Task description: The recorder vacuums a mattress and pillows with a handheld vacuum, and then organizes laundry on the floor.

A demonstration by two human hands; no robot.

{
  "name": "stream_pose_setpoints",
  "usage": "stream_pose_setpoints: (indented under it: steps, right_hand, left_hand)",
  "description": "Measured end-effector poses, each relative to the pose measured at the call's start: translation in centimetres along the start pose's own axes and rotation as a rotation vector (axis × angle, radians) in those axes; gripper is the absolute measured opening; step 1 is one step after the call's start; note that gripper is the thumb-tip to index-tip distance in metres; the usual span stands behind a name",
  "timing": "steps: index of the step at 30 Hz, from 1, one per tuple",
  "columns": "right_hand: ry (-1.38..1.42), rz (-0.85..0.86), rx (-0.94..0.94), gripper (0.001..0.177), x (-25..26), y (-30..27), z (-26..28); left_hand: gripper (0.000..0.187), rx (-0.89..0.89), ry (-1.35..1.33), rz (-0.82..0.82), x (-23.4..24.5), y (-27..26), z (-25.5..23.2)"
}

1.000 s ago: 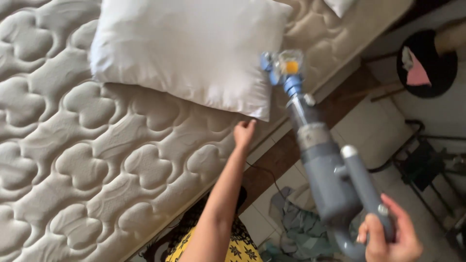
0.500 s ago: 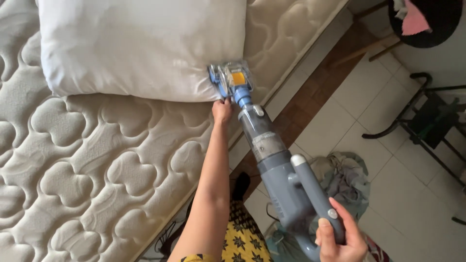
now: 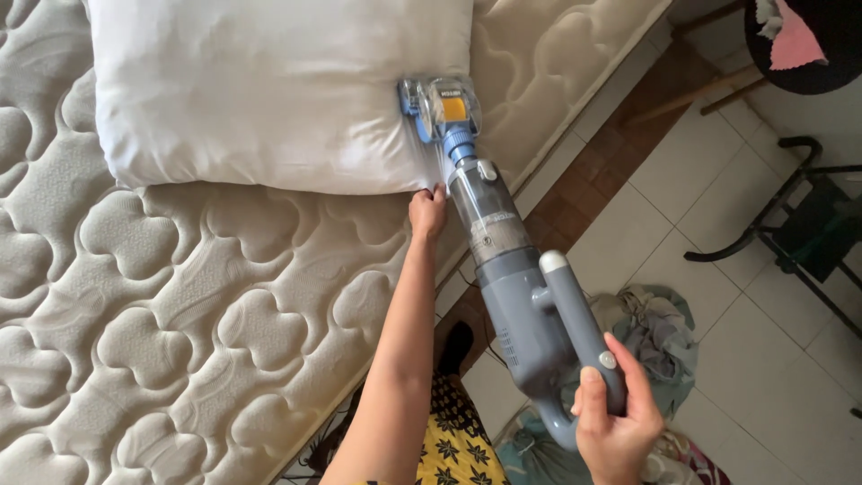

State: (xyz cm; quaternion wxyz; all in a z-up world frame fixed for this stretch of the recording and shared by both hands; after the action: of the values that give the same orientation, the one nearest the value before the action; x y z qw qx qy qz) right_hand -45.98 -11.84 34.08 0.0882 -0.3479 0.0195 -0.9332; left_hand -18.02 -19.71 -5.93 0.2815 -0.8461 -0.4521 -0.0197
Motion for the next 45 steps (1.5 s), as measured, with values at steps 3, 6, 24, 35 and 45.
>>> stream_pose_setpoints:
  steps: [3, 6, 24, 35, 45]
  right_hand:
    - [0.035, 0.009, 0.071, 0.038, -1.0, 1.4, 1.4]
    - [0.049, 0.023, 0.073, 0.038, -2.2, 3.0, 2.8]
    - [-0.01, 0.005, 0.118, 0.032, -6.9, 12.7, 10.6]
    - [0.131, 0.023, 0.201, 0.029, -9.6, 20.3, 11.2]
    - [-0.108, 0.002, 0.326, 0.034, 4.7, 7.2, 5.5]
  left_hand:
    - [0.054, -0.005, -0.036, 0.009, 0.6, -0.9, -0.9]
    - [0.056, -0.007, -0.014, 0.029, 0.4, -1.0, -0.7]
    - [0.056, 0.018, -0.015, 0.049, 0.7, -1.6, -2.0]
    - [0.057, 0.021, -0.034, 0.098, 1.0, -0.4, -1.5]
    - [0.046, 0.346, -0.736, 0.081, 7.2, 1.8, -0.8]
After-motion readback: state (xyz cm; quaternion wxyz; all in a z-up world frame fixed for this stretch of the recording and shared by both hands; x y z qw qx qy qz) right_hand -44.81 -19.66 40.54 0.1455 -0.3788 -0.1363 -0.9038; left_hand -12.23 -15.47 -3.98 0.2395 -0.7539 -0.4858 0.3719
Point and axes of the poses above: each hand's wrist, its own y-axis towards the middle knuckle, its own x-axis out of the back of the hand, z = x × y, the point moved 1 cm from there along y, towards the middle knuckle, and after that the axes turned 11 degrees about -y, right-handed, at the moved point
